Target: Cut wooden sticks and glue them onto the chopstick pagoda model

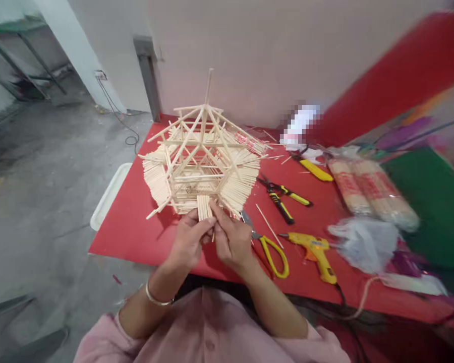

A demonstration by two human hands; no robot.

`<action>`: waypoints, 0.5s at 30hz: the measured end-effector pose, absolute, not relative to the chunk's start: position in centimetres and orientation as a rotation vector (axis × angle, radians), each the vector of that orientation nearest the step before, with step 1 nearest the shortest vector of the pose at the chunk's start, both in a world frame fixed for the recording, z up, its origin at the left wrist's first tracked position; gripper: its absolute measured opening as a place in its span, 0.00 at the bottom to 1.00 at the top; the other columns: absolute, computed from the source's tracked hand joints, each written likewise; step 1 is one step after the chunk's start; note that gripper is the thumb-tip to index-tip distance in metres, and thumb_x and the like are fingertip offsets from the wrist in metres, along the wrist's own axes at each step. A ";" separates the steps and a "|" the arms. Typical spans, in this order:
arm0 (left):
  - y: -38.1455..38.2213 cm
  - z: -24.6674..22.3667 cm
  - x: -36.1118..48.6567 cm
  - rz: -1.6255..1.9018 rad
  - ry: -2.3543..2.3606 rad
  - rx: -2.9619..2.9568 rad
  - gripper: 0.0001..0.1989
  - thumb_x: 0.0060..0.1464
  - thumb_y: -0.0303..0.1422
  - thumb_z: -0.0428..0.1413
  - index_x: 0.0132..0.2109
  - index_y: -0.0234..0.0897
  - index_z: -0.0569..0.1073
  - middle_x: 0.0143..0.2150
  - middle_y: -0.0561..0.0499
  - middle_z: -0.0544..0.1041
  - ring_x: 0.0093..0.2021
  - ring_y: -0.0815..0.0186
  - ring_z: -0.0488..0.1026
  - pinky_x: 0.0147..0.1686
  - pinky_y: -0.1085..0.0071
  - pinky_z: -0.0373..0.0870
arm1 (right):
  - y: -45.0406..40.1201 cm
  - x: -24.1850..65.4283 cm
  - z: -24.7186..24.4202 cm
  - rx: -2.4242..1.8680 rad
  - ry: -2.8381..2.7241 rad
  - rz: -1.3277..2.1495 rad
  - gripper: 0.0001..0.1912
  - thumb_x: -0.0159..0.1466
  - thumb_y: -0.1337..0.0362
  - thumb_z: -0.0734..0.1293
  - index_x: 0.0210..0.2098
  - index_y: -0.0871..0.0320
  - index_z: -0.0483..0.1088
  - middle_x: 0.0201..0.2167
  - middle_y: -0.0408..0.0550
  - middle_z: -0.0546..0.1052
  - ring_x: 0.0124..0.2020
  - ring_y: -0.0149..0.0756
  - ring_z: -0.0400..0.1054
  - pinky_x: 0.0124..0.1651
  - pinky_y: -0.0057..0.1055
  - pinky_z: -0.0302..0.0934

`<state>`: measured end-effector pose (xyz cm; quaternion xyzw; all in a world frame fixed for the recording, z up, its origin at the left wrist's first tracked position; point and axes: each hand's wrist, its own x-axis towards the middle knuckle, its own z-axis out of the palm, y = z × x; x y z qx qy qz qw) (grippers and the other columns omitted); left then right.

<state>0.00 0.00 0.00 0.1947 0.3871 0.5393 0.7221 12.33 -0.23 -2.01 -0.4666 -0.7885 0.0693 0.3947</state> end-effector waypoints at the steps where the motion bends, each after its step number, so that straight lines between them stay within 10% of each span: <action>1: 0.0 0.0 0.0 1.196 0.861 0.432 0.13 0.41 0.33 0.67 0.34 0.34 0.74 0.22 0.57 0.68 0.21 0.77 0.60 0.20 0.80 0.54 | -0.2 12.3 -1.9 -1.199 -2.002 0.133 0.25 0.67 0.67 0.56 0.63 0.62 0.60 0.35 0.50 0.81 0.26 0.33 0.72 0.30 0.29 0.63; 15: -0.1 0.4 0.4 1.261 0.979 0.545 0.12 0.42 0.34 0.65 0.34 0.33 0.74 0.20 0.59 0.67 0.18 0.78 0.56 0.18 0.79 0.53 | -0.2 12.2 -1.3 -1.214 -2.025 -0.040 0.26 0.65 0.69 0.56 0.63 0.62 0.60 0.37 0.51 0.82 0.26 0.33 0.72 0.32 0.30 0.65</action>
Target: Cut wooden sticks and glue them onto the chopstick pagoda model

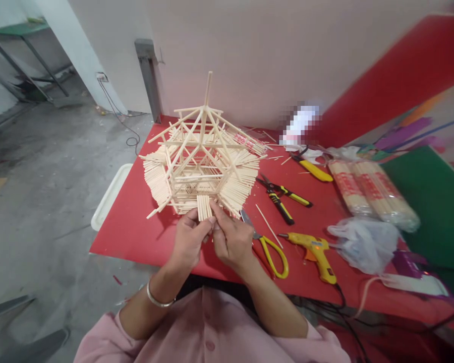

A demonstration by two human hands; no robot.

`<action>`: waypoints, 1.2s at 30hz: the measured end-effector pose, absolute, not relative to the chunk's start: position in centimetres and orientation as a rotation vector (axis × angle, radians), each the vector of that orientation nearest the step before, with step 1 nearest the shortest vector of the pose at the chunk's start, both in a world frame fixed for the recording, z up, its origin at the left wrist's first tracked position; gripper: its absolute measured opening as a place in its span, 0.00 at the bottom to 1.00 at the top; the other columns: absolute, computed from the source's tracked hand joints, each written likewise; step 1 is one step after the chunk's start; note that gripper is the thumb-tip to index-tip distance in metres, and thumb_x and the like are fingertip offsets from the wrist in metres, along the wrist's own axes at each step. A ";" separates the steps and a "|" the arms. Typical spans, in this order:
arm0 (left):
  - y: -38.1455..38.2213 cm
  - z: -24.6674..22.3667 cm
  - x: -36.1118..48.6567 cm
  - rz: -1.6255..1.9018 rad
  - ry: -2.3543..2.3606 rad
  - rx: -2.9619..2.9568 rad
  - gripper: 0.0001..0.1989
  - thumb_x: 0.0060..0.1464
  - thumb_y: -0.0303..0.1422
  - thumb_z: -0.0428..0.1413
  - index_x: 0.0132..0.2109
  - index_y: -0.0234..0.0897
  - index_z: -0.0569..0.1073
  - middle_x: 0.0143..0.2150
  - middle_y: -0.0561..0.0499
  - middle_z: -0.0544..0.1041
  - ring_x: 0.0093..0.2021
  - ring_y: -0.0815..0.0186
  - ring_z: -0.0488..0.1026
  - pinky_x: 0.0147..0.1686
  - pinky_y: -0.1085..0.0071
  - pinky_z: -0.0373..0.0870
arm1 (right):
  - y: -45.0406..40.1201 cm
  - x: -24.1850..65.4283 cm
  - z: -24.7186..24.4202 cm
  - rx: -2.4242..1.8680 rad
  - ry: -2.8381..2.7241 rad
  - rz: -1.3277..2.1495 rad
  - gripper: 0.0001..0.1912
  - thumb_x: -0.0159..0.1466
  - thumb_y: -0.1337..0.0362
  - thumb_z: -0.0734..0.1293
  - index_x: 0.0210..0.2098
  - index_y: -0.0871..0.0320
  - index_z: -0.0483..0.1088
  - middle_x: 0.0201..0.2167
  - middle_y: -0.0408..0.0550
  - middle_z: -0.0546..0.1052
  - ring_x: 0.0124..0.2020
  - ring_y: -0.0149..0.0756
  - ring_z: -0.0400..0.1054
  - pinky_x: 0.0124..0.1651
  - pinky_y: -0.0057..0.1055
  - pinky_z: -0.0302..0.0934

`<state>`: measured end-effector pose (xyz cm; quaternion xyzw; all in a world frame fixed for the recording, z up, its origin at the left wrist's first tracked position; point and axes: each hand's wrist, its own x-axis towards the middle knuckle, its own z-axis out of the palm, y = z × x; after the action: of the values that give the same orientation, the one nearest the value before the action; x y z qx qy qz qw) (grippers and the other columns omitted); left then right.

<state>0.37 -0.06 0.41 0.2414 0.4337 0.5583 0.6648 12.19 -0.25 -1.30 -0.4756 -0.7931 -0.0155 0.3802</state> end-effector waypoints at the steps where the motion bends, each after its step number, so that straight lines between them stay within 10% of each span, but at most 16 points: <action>1: -0.1 0.4 0.4 1.260 0.984 0.546 0.12 0.42 0.33 0.65 0.34 0.33 0.74 0.20 0.59 0.67 0.18 0.78 0.56 0.18 0.79 0.52 | -0.2 12.2 -1.3 -1.219 -2.026 -0.035 0.26 0.66 0.68 0.56 0.63 0.62 0.60 0.36 0.50 0.82 0.26 0.33 0.72 0.32 0.30 0.64; 36: -1.8 -0.9 1.0 1.256 1.091 0.619 0.16 0.38 0.36 0.69 0.34 0.33 0.77 0.24 0.55 0.74 0.19 0.76 0.64 0.19 0.78 0.59 | -3.9 14.8 -2.6 -1.126 -1.919 0.092 0.27 0.64 0.72 0.59 0.62 0.58 0.63 0.35 0.49 0.80 0.30 0.33 0.72 0.35 0.29 0.66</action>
<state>0.95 -1.76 -0.93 0.2704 0.4768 0.5487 0.6312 14.84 -3.89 -2.59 -0.4537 -0.7733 0.0371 0.4414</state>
